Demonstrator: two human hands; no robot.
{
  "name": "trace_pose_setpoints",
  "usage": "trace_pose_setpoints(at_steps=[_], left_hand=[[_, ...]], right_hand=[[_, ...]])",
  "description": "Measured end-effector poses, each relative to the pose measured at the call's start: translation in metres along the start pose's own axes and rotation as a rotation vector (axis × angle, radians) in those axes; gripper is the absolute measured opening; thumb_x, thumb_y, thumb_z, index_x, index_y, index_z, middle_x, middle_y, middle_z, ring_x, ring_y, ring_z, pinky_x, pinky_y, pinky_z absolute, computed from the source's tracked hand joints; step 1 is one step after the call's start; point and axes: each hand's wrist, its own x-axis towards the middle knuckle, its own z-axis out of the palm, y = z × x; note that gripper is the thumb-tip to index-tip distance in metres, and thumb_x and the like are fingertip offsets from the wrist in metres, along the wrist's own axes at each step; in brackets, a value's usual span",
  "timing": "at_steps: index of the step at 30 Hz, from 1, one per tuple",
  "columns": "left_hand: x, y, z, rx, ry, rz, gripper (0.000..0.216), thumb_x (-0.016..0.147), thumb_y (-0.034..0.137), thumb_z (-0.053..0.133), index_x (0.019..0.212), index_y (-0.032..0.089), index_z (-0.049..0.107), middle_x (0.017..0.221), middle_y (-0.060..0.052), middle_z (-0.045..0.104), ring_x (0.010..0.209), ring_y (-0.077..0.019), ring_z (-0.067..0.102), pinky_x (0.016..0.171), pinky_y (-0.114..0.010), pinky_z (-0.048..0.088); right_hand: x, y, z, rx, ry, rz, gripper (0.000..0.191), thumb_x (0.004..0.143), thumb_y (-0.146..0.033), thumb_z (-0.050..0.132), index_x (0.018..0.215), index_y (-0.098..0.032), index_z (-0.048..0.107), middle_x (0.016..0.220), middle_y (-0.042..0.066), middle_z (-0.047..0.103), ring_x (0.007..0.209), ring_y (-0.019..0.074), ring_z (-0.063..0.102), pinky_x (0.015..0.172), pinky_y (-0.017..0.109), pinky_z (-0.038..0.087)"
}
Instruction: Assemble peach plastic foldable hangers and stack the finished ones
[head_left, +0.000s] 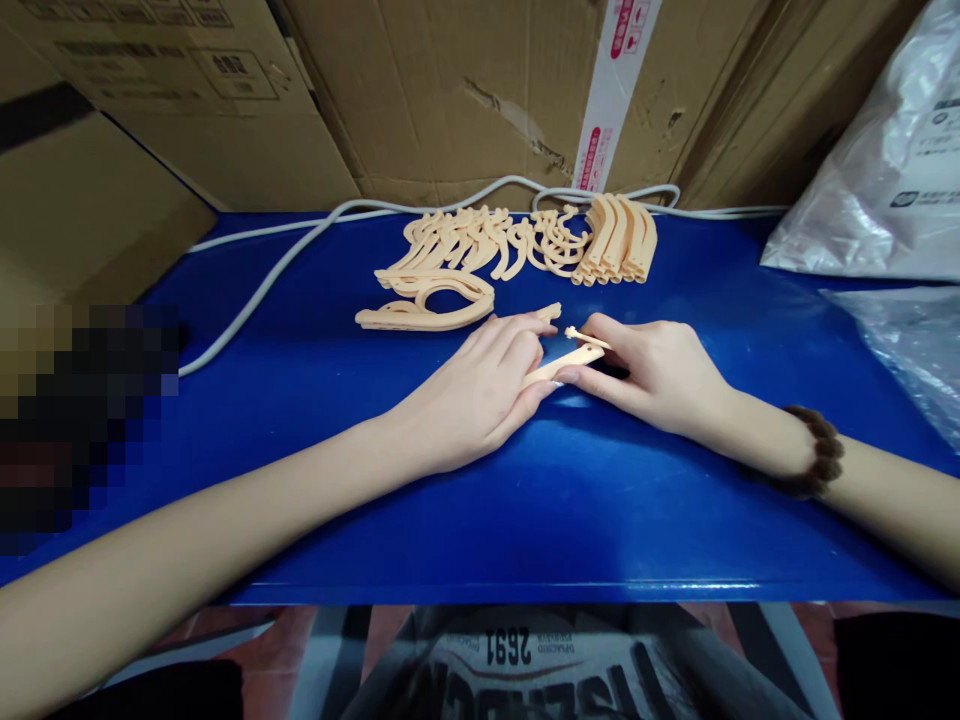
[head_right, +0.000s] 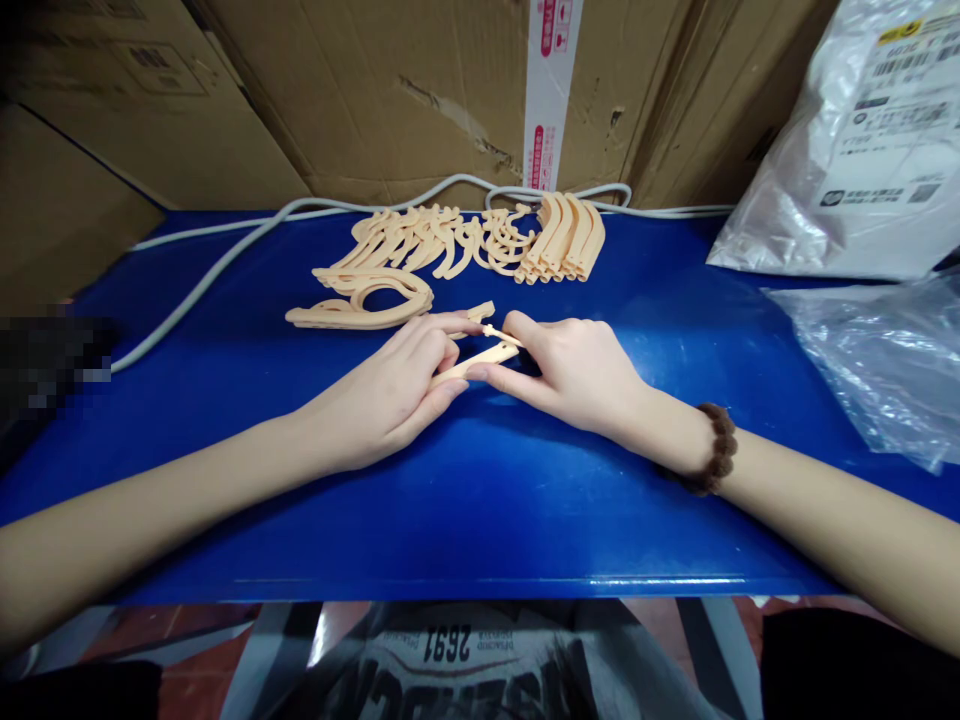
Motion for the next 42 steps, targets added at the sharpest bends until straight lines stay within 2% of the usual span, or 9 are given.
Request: trace_pose_setpoints(at_steps=[7,17,22,25,30,35,39,42], left_hand=[[0.000,0.000,0.000,0.015,-0.007,-0.003,0.013,0.101,0.026,0.040,0.090,0.020,0.039,0.133,-0.019,0.053,0.138,-0.0305,0.041,0.112,-0.054,0.037],[-0.001,0.000,0.000,0.020,-0.009,0.003,0.011,0.101,0.025,0.041,0.091,0.020,0.041,0.134,-0.019,0.052,0.139,-0.0301,0.041,0.113,-0.053,0.037],[-0.001,0.000,0.001,0.001,0.018,0.027,0.010,0.102,0.027,0.039,0.101,0.018,0.045,0.134,-0.018,0.053,0.138,-0.0294,0.041,0.113,-0.053,0.038],[0.000,0.000,0.001,-0.003,0.016,0.026,0.010,0.102,0.027,0.039,0.100,0.019,0.044,0.134,-0.018,0.053,0.138,-0.0294,0.041,0.112,-0.053,0.038],[0.000,-0.001,-0.001,-0.003,0.017,-0.017,0.013,0.102,0.025,0.039,0.090,0.020,0.039,0.133,-0.020,0.052,0.137,-0.0286,0.042,0.112,-0.050,0.038],[-0.001,-0.001,-0.002,-0.005,0.045,-0.063,0.014,0.102,0.026,0.036,0.089,0.020,0.037,0.131,-0.019,0.052,0.136,-0.0270,0.042,0.113,-0.048,0.037],[-0.001,0.000,-0.003,-0.011,0.032,-0.055,0.013,0.102,0.027,0.035,0.091,0.020,0.038,0.132,-0.019,0.051,0.137,-0.0268,0.041,0.112,-0.049,0.037],[-0.001,0.001,-0.004,-0.020,0.020,-0.051,0.014,0.102,0.026,0.036,0.089,0.020,0.037,0.133,-0.020,0.051,0.138,-0.0273,0.040,0.113,-0.048,0.035]], right_hand=[[0.000,0.003,-0.002,0.012,-0.031,-0.056,0.055,0.094,-0.071,0.035,0.077,-0.020,0.050,0.059,-0.001,0.057,0.049,0.0116,0.048,0.052,0.025,0.021],[0.000,0.004,-0.002,-0.043,-0.043,-0.055,0.058,0.093,-0.073,0.031,0.075,-0.021,0.048,0.055,-0.001,0.054,0.047,0.0121,0.046,0.051,0.025,0.020],[0.001,0.002,-0.003,-0.094,-0.064,-0.058,0.063,0.094,-0.074,0.021,0.077,-0.020,0.050,0.057,0.002,0.058,0.050,0.0144,0.049,0.051,0.025,0.020],[0.000,0.000,-0.003,-0.103,-0.067,-0.043,0.066,0.094,-0.075,0.018,0.076,-0.021,0.051,0.059,0.003,0.059,0.052,0.0152,0.051,0.051,0.025,0.021],[0.000,-0.001,-0.001,-0.122,-0.020,0.049,0.061,0.092,-0.075,0.025,0.074,-0.021,0.048,0.058,0.002,0.057,0.052,0.0151,0.050,0.051,0.025,0.022],[0.001,0.003,-0.004,-0.111,0.073,0.154,0.058,0.089,-0.076,0.034,0.076,-0.022,0.048,0.059,0.001,0.057,0.052,0.0154,0.051,0.051,0.025,0.023],[0.002,0.004,-0.011,0.014,0.162,0.168,0.055,0.089,-0.075,0.039,0.077,-0.022,0.048,0.060,0.000,0.054,0.052,0.0143,0.048,0.053,0.027,0.028],[0.000,0.007,-0.013,0.187,0.253,0.132,0.055,0.094,-0.071,0.032,0.075,-0.022,0.047,0.063,-0.001,0.048,0.056,0.0137,0.044,0.057,0.029,0.031]])
